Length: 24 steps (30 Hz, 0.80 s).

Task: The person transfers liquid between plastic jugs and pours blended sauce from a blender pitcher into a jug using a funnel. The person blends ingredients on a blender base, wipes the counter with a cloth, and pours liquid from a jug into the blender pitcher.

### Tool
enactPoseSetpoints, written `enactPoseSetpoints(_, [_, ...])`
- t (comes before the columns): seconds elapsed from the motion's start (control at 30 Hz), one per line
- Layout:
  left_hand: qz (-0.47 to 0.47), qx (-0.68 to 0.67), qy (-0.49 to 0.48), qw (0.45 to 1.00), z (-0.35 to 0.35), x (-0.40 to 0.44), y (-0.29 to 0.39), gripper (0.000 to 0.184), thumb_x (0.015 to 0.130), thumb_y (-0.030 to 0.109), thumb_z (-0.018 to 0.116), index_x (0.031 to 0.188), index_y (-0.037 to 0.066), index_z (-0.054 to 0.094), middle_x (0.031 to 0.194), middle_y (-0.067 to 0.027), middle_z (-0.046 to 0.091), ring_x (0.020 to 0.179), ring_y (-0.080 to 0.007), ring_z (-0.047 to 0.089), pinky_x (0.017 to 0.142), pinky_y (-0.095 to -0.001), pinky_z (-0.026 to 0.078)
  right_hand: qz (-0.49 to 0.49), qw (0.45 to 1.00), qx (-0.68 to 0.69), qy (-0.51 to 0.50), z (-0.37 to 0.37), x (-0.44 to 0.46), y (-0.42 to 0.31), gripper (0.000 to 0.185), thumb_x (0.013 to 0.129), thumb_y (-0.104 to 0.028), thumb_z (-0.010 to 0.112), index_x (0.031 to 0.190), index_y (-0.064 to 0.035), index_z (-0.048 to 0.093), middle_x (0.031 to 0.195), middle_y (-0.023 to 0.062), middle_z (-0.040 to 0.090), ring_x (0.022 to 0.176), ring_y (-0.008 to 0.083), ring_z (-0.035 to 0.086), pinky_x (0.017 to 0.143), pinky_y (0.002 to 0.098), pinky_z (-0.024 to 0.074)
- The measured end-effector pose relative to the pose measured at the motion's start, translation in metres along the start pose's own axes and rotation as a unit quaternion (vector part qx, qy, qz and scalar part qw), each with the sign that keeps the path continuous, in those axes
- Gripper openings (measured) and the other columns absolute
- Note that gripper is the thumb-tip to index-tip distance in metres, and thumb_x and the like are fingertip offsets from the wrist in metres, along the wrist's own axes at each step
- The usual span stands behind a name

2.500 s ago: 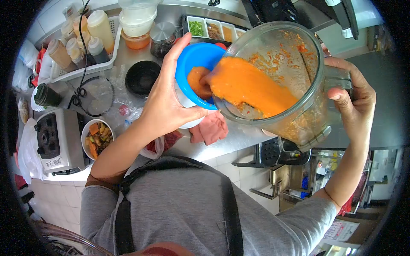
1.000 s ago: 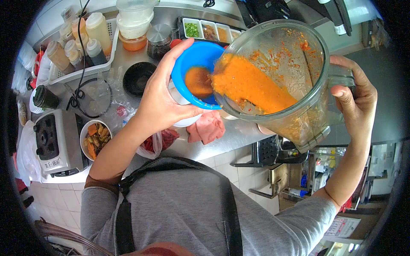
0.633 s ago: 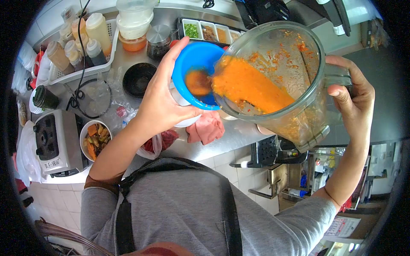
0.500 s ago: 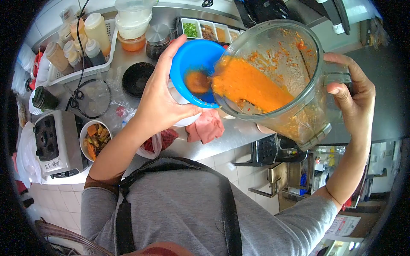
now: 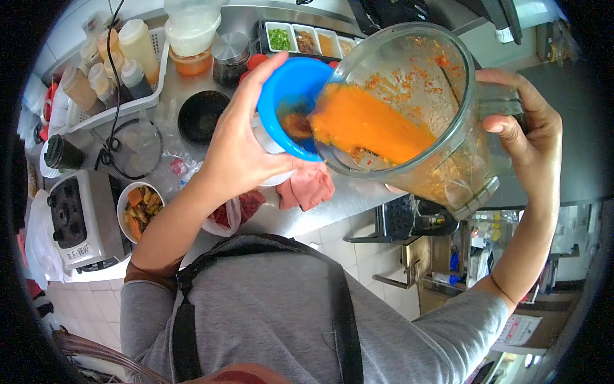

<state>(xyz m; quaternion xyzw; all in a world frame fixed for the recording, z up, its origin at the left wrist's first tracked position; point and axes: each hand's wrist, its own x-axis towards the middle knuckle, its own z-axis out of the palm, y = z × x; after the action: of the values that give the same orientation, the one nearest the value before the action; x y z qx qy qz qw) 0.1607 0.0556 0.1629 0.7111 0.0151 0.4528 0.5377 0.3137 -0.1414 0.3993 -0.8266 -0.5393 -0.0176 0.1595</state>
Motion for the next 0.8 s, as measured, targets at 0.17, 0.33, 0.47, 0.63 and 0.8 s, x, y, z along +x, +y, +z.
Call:
enactPoseSetpoints(0.17, [-0.015,-0.023,-0.021,0.999,-0.002,0.000,0.002,0.103,0.048,0.010,0.086,0.136,0.008,0.031,0.124,-0.0167,0.046,0.115,-0.0310,0.048,0.096,-0.0374,0.041,0.005,1.000,-0.008,0.004,-0.001,-0.001,0.000,0.065,0.068,-0.048,0.071,0.113,-0.0012,0.059,0.104,0.0051,0.063,0.093,0.0122,0.057,0.081,0.0254,0.0452])
enactPoseSetpoints(0.33, [-0.014,-0.021,0.001,1.000,-0.001,-0.002,-0.002,0.106,0.048,0.011,0.087,0.137,0.007,0.030,0.126,-0.0171,0.045,0.116,-0.0305,0.048,0.097,-0.0367,0.040,0.015,0.998,0.024,0.047,0.007,-0.015,0.007,0.063,0.069,-0.047,0.071,0.112,-0.0023,0.060,0.085,-0.0026,0.060,0.066,0.0032,0.049,0.055,0.0168,0.0366])
enactPoseSetpoints(0.47, [-0.019,-0.040,0.013,0.999,0.000,-0.004,-0.005,0.106,0.048,0.012,0.087,0.137,0.007,0.029,0.127,-0.0171,0.045,0.116,-0.0301,0.048,0.097,-0.0369,0.040,0.014,0.982,0.100,0.157,0.035,-0.040,0.029,0.058,0.071,-0.044,0.072,0.110,-0.0022,0.060,0.064,-0.0091,0.049,0.049,-0.0017,0.035,0.042,0.0155,0.0213])
enactPoseSetpoints(0.63, [-0.006,-0.003,-0.001,1.000,-0.001,-0.002,-0.004,0.106,0.051,0.016,0.087,0.138,0.006,0.028,0.128,-0.0169,0.045,0.116,-0.0295,0.048,0.098,-0.0368,0.039,0.038,0.953,0.175,0.245,0.059,-0.063,0.048,0.059,0.072,-0.044,0.073,0.110,-0.0005,0.059,0.061,-0.0060,0.049,0.047,0.0002,0.036,0.041,0.0162,0.0229])
enactPoseSetpoints(0.8, [0.002,-0.020,-0.005,1.000,0.003,-0.003,-0.004,0.105,0.052,0.016,0.087,0.138,0.005,0.029,0.131,-0.0163,0.043,0.119,-0.0283,0.046,0.099,-0.0362,0.038,0.015,0.924,0.188,0.333,0.081,-0.085,0.062,0.062,0.072,-0.044,0.074,0.110,0.0019,0.056,0.071,-0.0031,0.056,0.049,0.0008,0.042,0.040,0.0148,0.0284])
